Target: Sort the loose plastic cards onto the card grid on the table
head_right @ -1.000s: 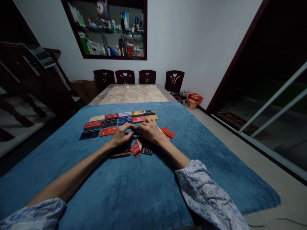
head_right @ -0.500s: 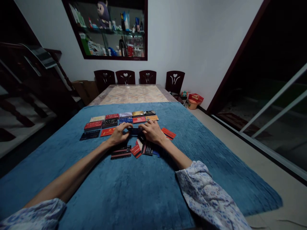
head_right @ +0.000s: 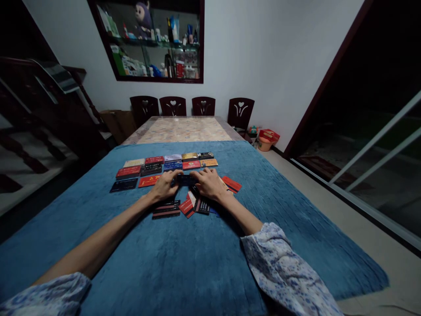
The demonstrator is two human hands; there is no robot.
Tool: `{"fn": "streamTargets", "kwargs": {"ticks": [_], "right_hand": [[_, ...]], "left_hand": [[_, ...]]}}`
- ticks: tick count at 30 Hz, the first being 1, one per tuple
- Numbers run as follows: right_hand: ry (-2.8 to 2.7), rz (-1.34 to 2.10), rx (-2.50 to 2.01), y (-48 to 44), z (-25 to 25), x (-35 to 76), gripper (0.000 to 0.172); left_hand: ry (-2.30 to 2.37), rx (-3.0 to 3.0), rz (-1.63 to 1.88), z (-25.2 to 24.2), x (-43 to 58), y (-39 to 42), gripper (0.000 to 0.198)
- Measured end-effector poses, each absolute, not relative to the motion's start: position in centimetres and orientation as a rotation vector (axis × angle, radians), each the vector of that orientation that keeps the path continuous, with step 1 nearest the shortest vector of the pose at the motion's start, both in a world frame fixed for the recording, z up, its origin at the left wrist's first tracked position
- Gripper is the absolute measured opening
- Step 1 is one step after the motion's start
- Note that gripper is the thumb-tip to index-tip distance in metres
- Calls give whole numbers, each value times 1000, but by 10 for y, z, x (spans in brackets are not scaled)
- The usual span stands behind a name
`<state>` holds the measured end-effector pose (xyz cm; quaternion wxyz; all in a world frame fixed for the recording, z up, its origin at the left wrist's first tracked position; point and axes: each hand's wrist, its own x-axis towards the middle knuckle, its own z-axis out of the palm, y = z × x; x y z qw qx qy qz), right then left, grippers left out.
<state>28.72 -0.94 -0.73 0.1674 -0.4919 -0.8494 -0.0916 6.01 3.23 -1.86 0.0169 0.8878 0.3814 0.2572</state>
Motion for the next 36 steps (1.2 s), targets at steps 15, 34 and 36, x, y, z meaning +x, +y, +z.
{"fn": "streamTargets", "kwargs": {"ticks": [15, 34, 36], "right_hand": [[-2427, -309, -1556, -9, 3, 282, 53], [-2472, -390, -1521, -4, -2, 288, 62], [-2473, -394, -1521, -3, -2, 288, 60]], "left_hand": [[1274, 2628, 890, -25, 62, 37, 41], [1272, 2700, 842, -24, 61, 36, 54], [1274, 2709, 822, -22, 60, 36, 54]]}}
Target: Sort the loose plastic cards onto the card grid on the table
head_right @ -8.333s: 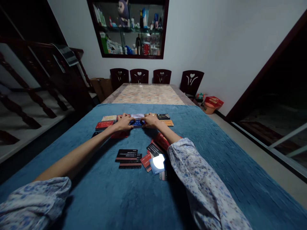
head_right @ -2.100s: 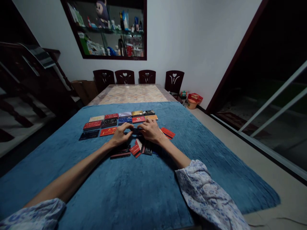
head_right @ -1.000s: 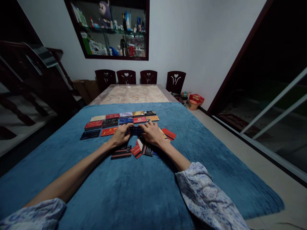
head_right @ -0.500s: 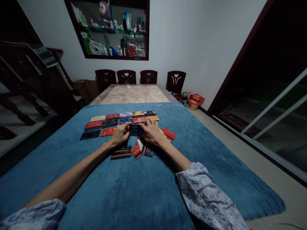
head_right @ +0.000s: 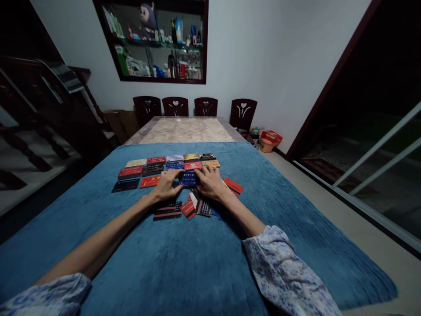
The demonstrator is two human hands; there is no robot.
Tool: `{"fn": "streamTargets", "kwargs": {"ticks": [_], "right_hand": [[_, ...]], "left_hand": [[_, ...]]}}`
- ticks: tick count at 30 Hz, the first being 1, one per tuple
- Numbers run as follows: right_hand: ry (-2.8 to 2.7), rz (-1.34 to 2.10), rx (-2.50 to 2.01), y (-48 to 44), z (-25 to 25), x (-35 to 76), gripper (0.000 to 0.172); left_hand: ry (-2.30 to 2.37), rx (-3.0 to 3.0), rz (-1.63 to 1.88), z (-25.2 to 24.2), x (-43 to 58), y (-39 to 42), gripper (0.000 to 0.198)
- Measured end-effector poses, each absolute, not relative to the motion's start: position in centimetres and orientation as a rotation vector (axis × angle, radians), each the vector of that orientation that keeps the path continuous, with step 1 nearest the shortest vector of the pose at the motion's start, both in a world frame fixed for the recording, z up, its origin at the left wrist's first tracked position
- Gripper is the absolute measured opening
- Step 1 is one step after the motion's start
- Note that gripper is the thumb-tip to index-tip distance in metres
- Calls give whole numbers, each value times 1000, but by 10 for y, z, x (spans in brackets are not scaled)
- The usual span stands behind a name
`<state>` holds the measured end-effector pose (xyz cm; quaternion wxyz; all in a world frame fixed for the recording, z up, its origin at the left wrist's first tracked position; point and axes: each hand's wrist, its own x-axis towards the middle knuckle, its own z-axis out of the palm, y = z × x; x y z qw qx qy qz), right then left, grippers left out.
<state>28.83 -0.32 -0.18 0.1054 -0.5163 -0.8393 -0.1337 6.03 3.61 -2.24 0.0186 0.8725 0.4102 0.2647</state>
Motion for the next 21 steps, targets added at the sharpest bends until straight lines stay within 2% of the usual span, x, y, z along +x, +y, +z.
{"fn": "streamTargets", "kwargs": {"ticks": [21], "right_hand": [[-2655, -277, -1492, 22, 15, 278, 59]], "left_hand": [[1339, 2821, 666, -7, 48, 34, 48]]}}
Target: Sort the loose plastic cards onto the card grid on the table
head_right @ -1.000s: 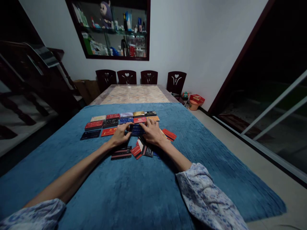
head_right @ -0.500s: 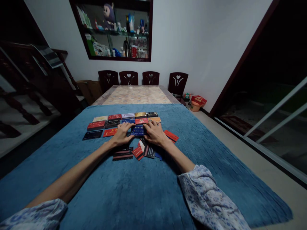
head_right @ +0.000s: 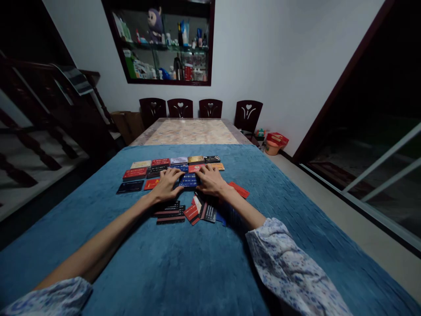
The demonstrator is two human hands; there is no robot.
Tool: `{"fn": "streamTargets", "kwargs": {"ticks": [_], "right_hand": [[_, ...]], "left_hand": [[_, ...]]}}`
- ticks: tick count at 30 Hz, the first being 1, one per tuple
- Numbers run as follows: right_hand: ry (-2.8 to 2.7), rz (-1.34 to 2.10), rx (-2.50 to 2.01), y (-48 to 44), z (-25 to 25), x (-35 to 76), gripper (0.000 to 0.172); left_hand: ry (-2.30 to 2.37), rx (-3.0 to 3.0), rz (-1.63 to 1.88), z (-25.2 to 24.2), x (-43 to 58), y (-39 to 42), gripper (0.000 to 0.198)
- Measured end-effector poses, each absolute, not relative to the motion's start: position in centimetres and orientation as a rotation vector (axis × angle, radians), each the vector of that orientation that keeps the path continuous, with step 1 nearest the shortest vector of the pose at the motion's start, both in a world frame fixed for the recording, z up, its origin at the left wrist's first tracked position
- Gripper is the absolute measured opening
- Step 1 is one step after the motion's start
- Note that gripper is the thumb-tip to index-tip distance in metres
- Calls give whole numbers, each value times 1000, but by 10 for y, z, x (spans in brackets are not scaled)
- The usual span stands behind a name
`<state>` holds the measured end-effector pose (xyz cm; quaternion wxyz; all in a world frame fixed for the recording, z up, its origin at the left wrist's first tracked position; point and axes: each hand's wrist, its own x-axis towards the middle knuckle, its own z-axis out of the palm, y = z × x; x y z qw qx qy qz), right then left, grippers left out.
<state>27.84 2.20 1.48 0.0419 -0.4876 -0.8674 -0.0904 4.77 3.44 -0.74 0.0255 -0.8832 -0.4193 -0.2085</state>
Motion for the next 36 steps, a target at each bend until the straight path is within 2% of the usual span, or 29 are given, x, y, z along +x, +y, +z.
{"fn": "streamTargets", "kwargs": {"ticks": [14, 18, 26, 36], "right_hand": [[-2742, -249, -1518, 62, 45, 243, 52], [-2753, -236, -1539, 76, 47, 233, 46], [-2777, -168, -1573, 100, 46, 223, 46], [-2771, -128, -1586, 113, 37, 221, 48]], "left_hand": [[-1499, -2627, -461, 8, 27, 69, 47], [-1560, -2597, -368, 12, 25, 80, 42], [-1607, -2548, -268, 11, 23, 98, 34], [-1647, -2570, -229, 7, 22, 108, 38]]}}
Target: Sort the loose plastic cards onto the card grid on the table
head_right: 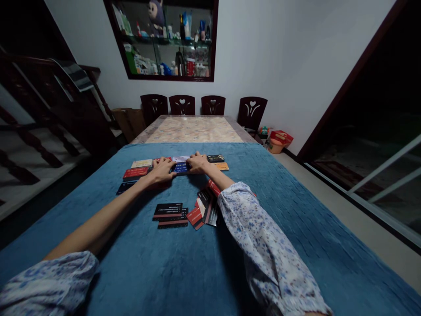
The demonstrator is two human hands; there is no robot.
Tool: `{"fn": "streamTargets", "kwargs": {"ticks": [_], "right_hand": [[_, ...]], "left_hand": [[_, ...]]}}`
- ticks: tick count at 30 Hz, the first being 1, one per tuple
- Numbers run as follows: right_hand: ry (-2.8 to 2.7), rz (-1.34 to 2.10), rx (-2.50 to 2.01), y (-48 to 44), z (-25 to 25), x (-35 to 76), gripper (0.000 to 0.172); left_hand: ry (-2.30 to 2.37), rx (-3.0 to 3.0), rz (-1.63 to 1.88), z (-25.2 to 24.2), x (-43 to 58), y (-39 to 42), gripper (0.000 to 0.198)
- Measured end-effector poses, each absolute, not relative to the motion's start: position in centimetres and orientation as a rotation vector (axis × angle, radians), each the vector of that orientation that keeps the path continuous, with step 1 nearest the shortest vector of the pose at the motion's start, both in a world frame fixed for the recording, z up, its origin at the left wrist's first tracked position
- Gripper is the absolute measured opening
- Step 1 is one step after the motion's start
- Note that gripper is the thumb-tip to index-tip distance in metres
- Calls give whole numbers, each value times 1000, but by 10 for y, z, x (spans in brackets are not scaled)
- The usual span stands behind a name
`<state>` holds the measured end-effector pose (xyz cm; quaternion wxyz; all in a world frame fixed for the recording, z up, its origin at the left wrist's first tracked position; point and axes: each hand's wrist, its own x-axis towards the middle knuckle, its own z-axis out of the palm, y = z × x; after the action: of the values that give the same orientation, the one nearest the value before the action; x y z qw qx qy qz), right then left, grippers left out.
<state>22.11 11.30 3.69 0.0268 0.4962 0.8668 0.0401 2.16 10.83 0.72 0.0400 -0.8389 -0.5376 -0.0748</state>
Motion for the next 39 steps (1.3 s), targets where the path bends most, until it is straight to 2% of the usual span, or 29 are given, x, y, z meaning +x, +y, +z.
{"fn": "streamTargets", "kwargs": {"ticks": [6, 12, 17, 23, 39], "right_hand": [[2691, 78, 1542, 116, 34, 222, 46], [2711, 51, 1584, 116, 31, 225, 58], [2727, 42, 1565, 115, 30, 227, 50], [2730, 37, 1558, 115, 31, 227, 42], [2737, 93, 1531, 117, 28, 227, 49]], "left_hand": [[-1678, -2579, -211, 7, 22, 113, 40], [-1704, -2596, -213, 6, 20, 117, 47], [-1731, -2605, -192, 7, 20, 117, 51], [-1749, -2600, -112, 11, 21, 113, 48], [-1632, -2580, -246, 10, 20, 111, 33]]}}
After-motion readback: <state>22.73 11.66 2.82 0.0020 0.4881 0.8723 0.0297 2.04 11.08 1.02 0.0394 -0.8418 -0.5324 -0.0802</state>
